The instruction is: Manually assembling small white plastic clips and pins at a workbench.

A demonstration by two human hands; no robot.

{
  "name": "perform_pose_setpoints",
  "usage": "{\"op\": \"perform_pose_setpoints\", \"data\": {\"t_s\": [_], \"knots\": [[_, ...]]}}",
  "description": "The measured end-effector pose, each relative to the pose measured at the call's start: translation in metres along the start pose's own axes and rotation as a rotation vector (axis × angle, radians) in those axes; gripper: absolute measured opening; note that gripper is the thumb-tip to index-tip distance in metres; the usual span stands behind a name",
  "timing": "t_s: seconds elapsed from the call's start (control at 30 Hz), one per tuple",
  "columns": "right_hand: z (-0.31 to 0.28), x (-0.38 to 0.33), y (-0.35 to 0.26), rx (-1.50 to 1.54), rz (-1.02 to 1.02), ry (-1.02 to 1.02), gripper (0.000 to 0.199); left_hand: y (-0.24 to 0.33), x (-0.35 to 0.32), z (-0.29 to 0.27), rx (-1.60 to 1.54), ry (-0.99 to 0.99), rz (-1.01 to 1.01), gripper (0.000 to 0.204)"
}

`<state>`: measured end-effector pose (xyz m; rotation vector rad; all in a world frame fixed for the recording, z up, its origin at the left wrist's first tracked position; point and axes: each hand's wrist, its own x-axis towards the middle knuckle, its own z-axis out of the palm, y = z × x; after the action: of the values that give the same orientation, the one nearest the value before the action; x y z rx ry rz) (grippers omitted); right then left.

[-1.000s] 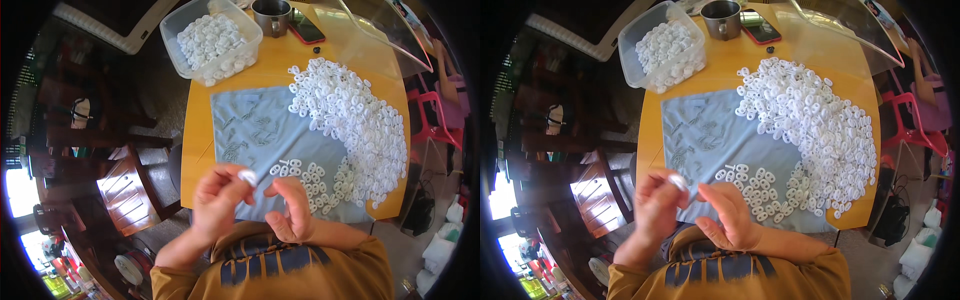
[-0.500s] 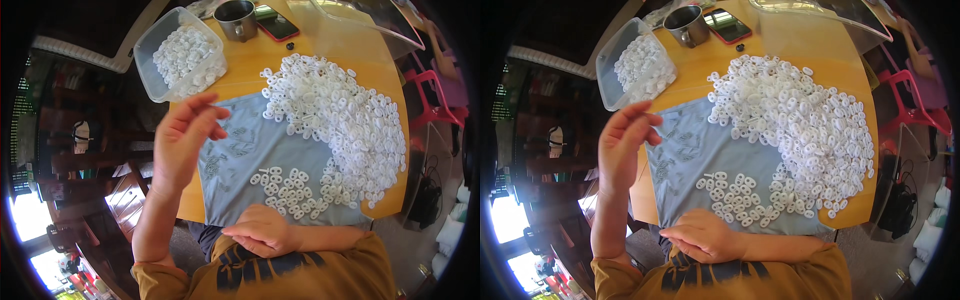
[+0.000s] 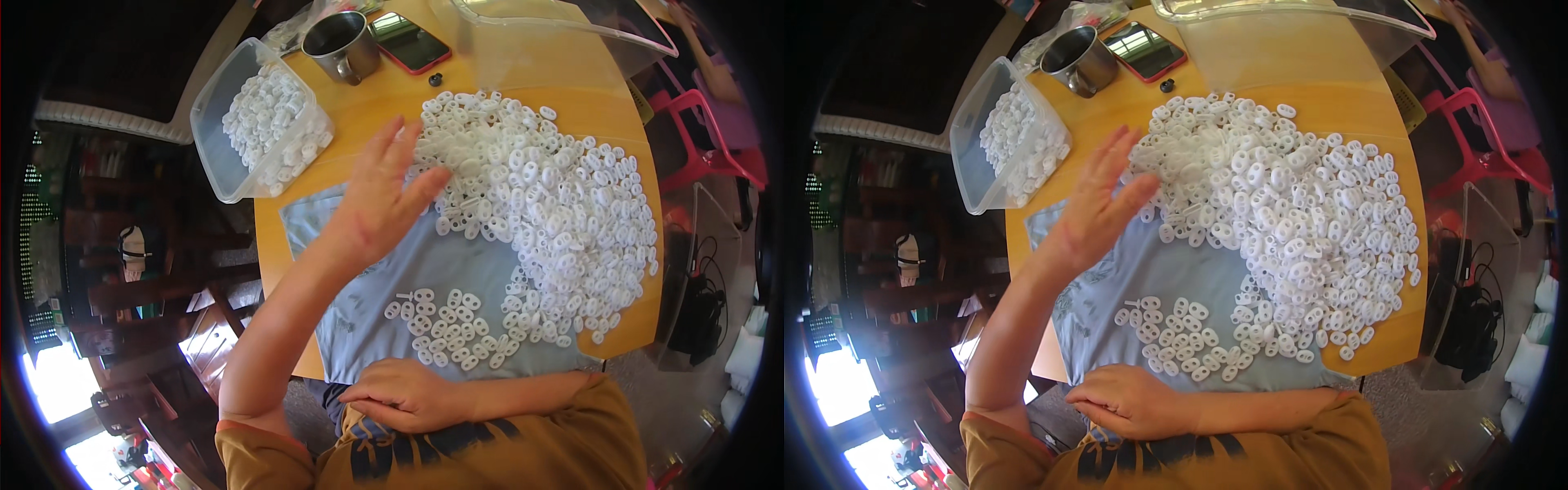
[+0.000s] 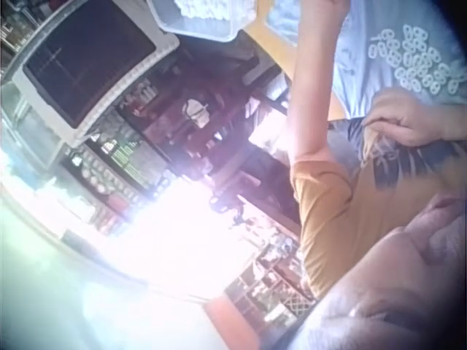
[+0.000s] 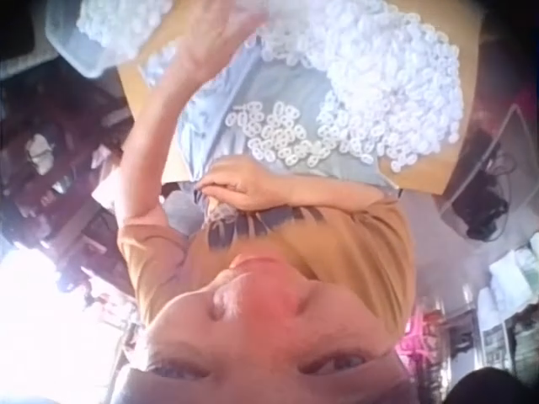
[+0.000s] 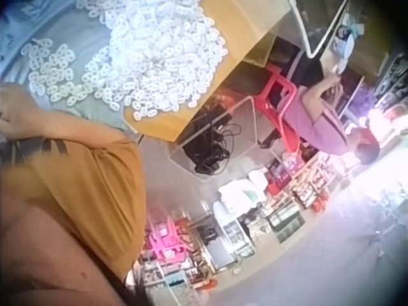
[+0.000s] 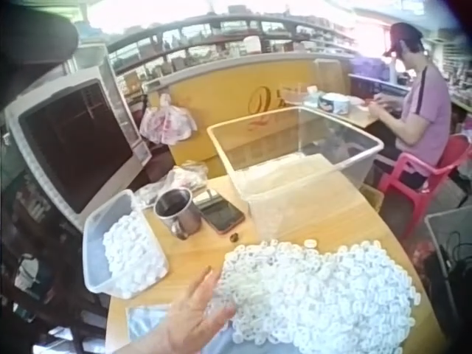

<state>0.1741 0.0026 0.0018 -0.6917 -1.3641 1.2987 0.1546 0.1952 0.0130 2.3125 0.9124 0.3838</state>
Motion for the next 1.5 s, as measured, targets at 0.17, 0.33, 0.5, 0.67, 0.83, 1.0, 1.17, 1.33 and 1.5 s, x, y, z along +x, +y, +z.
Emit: {"op": "perform_pose_setpoints", "data": {"t_s": [0.17,0.33,0.5,0.67,0.83,1.0,1.17,1.33,1.5], "knots": [[0.001,-0.002,0.002,0.011,0.007,0.008,0.014,0.016,0.003,0.030,0.048,-0.025,0.089,0.066],[0.000,-0.002,0.004,0.035,0.036,0.033,0.013,0.030,-0.008,0.044,0.127,0.005,0.181,0.065],[0.003,-0.005,0.006,-0.004,0.109,0.002,0.015,0.057,-0.026,0.047,0.063,-0.150,0.287,0.064],[0.010,-0.007,0.012,0.051,0.081,0.004,0.018,0.063,-0.042,0.045,-0.094,-0.229,0.390,0.065],[0.008,-0.007,0.010,-0.006,0.186,-0.115,0.018,0.047,-0.039,0.042,0.071,-0.123,0.303,0.068],[0.013,-0.011,0.014,0.002,0.204,-0.125,0.019,0.046,-0.049,0.050,-0.021,-0.254,0.419,0.065],[0.009,-0.009,0.010,-0.067,0.194,-0.160,0.017,0.042,-0.046,0.033,0.000,-0.233,0.436,0.065],[0.008,-0.010,0.015,-0.033,0.155,-0.182,0.015,0.025,-0.038,0.026,0.165,-0.082,0.270,0.059],[0.006,-0.008,0.012,-0.024,0.186,-0.206,0.014,0.026,-0.045,0.029,0.175,-0.196,0.281,0.060]]}}
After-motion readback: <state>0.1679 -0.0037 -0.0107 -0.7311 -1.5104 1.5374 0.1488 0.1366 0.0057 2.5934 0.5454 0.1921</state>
